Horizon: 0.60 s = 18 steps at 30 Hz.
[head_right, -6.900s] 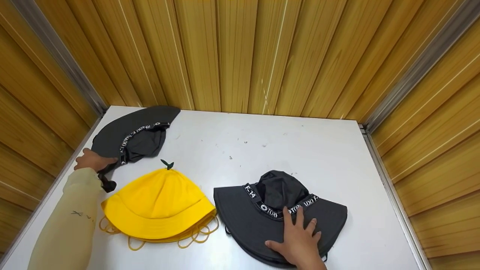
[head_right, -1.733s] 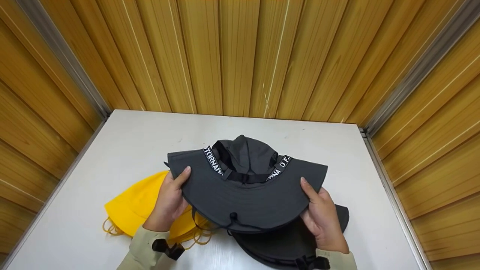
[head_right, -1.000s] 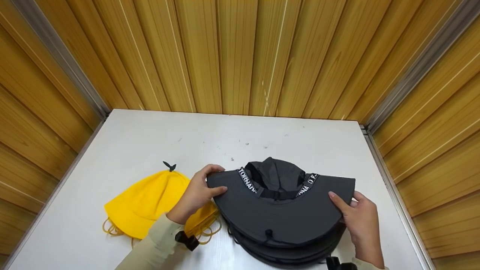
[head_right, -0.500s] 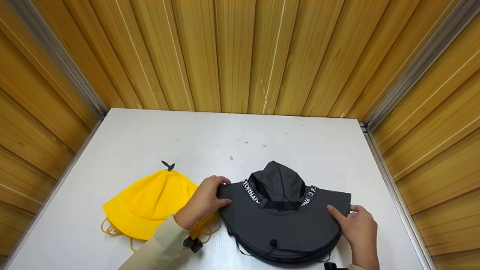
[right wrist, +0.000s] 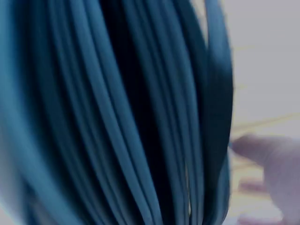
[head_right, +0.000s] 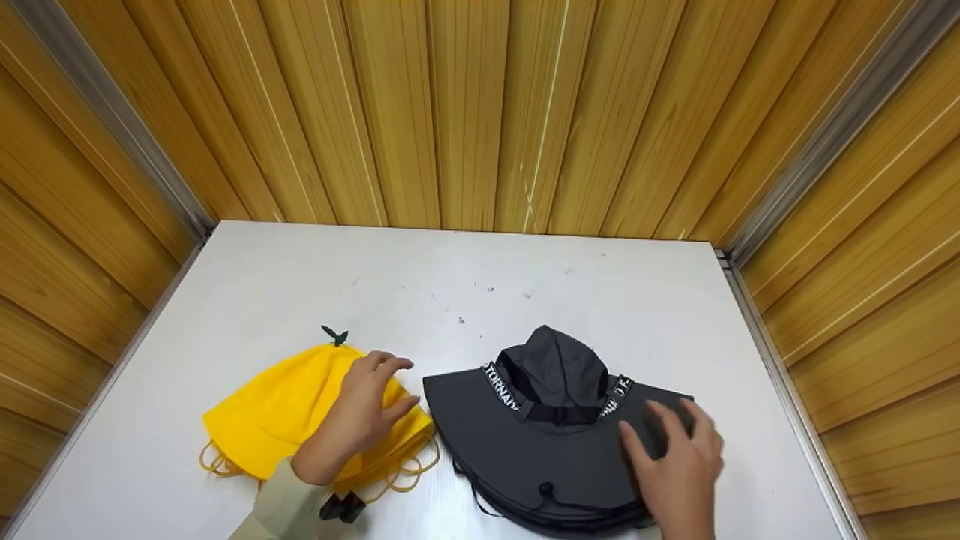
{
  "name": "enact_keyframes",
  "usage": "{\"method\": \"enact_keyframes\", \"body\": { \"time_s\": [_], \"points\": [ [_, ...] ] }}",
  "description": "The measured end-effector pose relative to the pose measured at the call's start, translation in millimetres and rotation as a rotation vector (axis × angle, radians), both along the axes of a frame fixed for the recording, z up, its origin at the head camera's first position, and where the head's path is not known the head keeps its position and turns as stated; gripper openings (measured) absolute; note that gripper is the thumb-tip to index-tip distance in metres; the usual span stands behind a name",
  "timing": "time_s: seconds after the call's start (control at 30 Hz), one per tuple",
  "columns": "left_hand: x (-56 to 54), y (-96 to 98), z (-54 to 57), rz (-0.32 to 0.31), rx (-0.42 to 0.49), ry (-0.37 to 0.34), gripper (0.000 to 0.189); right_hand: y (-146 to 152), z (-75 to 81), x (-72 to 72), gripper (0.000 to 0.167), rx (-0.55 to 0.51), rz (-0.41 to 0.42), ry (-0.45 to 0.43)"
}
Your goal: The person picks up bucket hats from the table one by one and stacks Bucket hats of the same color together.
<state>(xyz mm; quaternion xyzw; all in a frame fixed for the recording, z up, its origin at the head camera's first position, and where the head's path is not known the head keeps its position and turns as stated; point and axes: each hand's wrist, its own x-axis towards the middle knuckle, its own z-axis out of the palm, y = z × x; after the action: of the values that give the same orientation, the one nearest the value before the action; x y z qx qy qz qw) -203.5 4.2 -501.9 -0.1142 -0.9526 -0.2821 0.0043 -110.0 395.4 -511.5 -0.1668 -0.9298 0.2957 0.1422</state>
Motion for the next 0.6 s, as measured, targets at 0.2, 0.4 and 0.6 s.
{"method": "enact_keyframes", "body": {
  "time_s": [0.2,0.4,0.6],
  "points": [
    [21.4,-42.0,1.2,0.173,-0.14,-0.181,0.094,-49.8,-25.1,27.3,0.07,0.068,0.513,0.166],
    [32.1,-56.1,-14.2,0.151,-0.164,-0.36,0.1,-63.3,-47.6,33.3,0.075,0.186,0.529,-0.014],
    [24.8,-53.2,-27.9,0.134,-0.171,-0.259,0.094,-60.5,-48.9,21.4,0.073,0.167,0.525,-0.023]
  ]
}}
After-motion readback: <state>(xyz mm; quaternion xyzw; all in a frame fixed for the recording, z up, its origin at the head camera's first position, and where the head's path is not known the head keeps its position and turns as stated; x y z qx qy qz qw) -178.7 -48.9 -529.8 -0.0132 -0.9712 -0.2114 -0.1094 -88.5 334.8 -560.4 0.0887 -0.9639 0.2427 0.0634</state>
